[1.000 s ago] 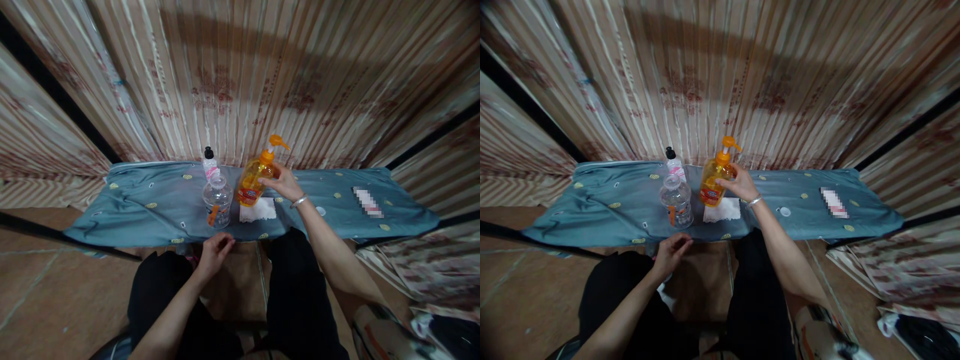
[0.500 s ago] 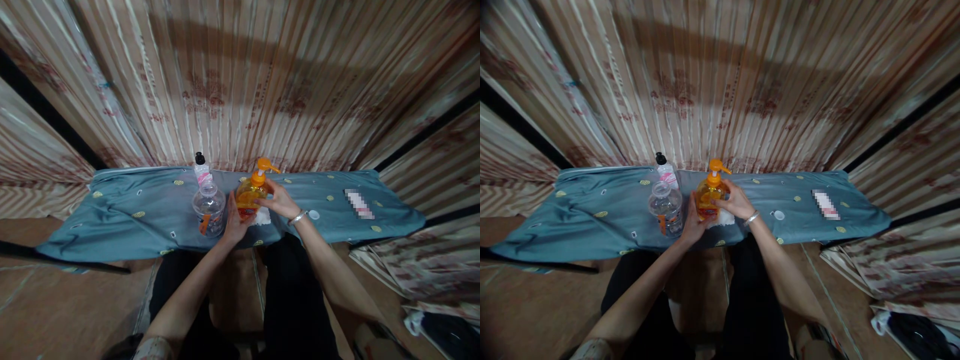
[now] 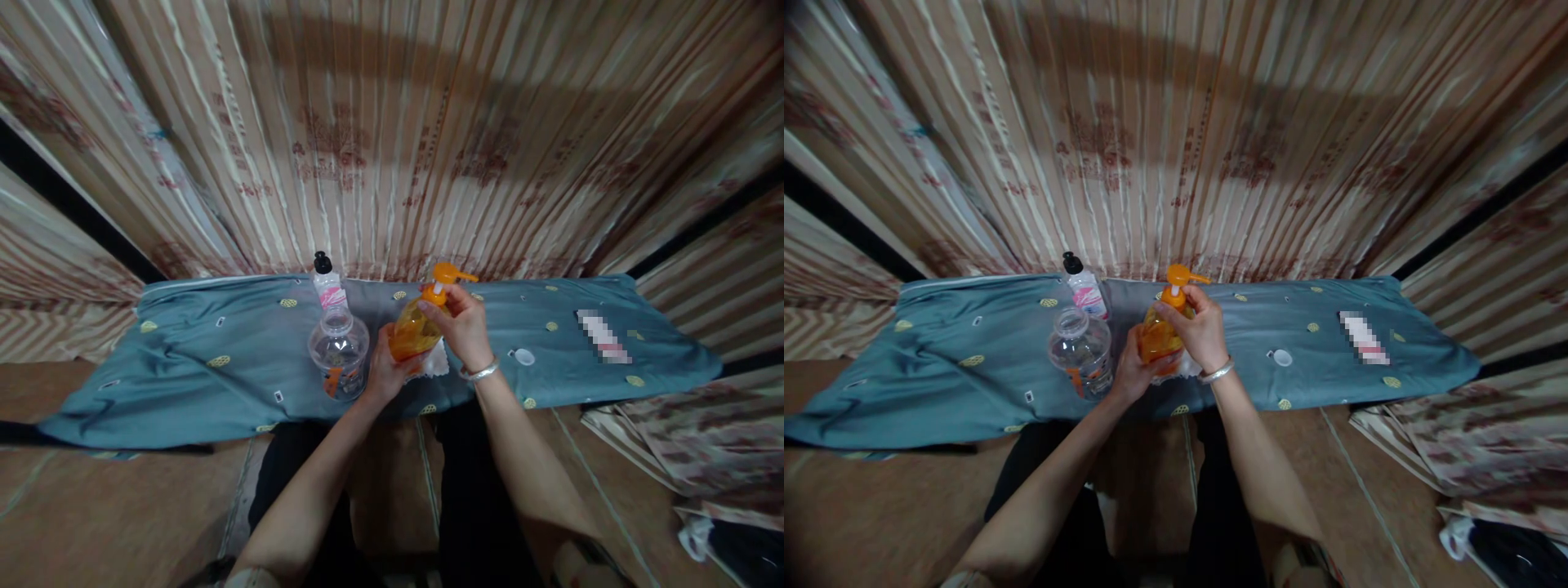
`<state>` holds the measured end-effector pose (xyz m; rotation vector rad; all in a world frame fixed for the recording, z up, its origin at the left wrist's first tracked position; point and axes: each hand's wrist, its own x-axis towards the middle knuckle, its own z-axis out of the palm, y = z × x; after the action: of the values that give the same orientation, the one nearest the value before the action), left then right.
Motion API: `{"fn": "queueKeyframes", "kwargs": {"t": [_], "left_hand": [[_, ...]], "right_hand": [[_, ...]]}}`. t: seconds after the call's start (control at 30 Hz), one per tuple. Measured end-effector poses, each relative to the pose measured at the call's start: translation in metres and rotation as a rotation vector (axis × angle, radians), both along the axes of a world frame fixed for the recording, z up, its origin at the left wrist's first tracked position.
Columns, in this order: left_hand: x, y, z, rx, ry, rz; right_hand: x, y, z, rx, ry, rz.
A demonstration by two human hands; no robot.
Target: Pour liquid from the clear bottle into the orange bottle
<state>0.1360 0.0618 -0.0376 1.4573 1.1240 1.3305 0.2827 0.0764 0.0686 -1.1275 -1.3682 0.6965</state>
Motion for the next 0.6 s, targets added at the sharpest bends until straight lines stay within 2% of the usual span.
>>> {"fn": "queueKeyframes", "kwargs": {"t": [0.27,0.47,0.6], "left_hand": [[-0.002,0.000,0.005,-0.029,-0.043,-0.049],[0.000,-0.001,0.004,-0.031,-0.026,-0.050],[0.003,-0.003,0.003,-0.024,-0.008,-0.046]], "right_hand": [[0.007,0.003,0.011,-0.016,-0.086,0.206],[0.009,0.008,0.007,-0.009,-0.119,0.047],[0.011,0.003,0.005,0.021,-0.050,0.106]]}}
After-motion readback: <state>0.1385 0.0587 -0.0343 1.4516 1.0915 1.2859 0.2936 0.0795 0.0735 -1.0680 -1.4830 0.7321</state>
